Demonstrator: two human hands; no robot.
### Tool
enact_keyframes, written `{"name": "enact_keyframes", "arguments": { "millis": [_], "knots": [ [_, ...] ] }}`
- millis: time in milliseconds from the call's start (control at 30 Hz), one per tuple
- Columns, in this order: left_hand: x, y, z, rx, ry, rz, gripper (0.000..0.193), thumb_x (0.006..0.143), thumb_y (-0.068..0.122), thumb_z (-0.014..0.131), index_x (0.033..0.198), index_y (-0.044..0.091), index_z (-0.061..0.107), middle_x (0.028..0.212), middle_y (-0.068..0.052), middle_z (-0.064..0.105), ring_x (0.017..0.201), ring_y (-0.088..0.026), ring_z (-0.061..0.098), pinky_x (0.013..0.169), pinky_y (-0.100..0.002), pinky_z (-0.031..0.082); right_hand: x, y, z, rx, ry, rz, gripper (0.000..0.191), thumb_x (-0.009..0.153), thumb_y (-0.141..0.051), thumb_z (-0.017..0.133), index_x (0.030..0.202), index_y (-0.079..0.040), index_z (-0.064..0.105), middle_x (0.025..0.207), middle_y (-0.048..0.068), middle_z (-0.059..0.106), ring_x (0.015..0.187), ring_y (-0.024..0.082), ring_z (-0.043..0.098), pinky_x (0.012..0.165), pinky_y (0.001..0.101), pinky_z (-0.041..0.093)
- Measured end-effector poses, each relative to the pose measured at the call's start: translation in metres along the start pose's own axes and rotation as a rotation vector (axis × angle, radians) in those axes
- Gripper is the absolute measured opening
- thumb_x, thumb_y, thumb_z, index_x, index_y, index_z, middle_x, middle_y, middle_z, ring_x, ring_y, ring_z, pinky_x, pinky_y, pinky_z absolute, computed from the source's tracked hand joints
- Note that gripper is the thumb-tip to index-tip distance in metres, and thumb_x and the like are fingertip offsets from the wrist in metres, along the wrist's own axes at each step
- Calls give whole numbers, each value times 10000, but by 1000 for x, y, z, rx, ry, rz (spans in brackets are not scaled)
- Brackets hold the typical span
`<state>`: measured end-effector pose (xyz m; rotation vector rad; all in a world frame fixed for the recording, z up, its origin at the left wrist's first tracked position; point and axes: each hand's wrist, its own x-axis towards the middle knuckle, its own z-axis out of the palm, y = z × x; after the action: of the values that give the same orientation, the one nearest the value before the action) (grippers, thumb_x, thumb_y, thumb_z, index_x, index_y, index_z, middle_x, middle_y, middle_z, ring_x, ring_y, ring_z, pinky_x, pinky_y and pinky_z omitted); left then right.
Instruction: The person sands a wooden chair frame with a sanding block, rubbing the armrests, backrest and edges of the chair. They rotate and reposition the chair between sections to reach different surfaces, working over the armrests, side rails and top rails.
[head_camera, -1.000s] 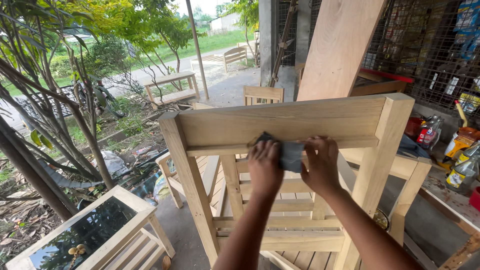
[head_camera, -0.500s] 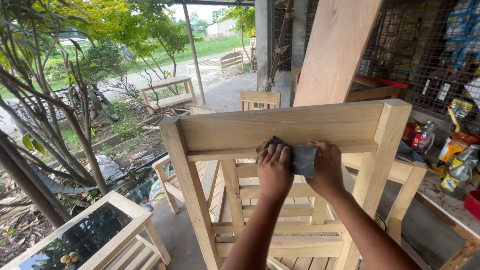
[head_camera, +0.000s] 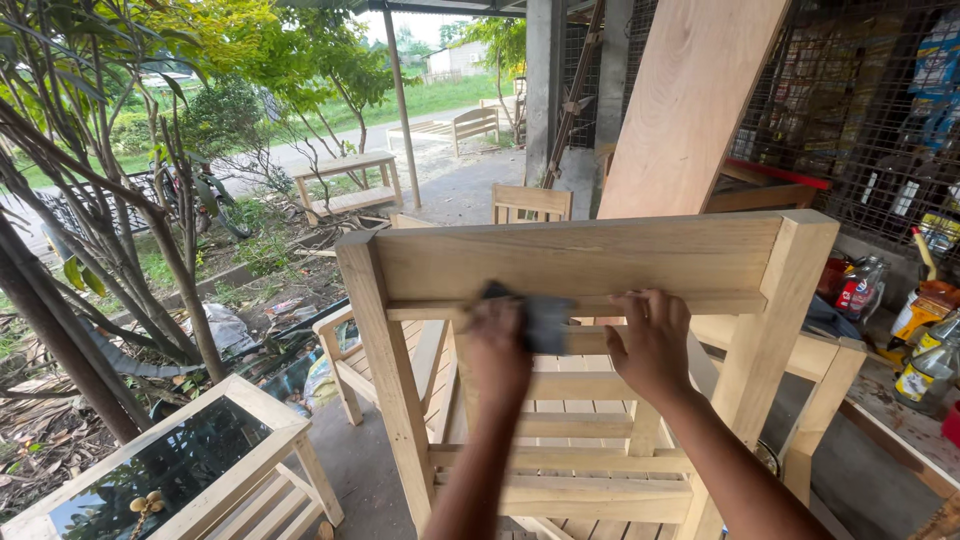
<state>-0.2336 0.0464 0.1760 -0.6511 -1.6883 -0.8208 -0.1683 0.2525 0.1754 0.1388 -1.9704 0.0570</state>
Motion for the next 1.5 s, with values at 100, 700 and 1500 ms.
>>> {"name": "enact_keyframes", "arguments": {
  "millis": [100, 700, 1500],
  "knots": [
    [-8, 38, 43, -53, -106, 45, 274, 803, -14, 619, 1072, 33, 647, 1091, -139, 699, 1052, -332, 666, 1018, -498, 481, 0, 3, 1, -34, -89, 45, 605, 654, -84, 726, 1239, -33, 580, 1221, 147, 557, 1205, 345, 507, 1035, 477, 381],
    [14, -102, -81, 136, -89, 151, 343, 785, -17, 612, 1110, 56, 691, 1179, -93, 720, 1128, -305, 662, 1060, -455, 475, 2, -4, 6, -81, 18, 70, 386, 882, -365, 778, 1144, -118, 639, 1100, 113, 540, 1104, 328, 513, 1007, 508, 392],
    [7, -85, -48, 275, -223, 24, 445, 758, -31, 593, 1189, 29, 682, 1271, -185, 692, 1190, -399, 619, 1037, -423, 478, 3, -10, 11, -265, 9, 30, 251, 903, -260, 793, 1073, -134, 659, 1075, 63, 568, 1067, 289, 506, 995, 474, 385]
  ]
}}
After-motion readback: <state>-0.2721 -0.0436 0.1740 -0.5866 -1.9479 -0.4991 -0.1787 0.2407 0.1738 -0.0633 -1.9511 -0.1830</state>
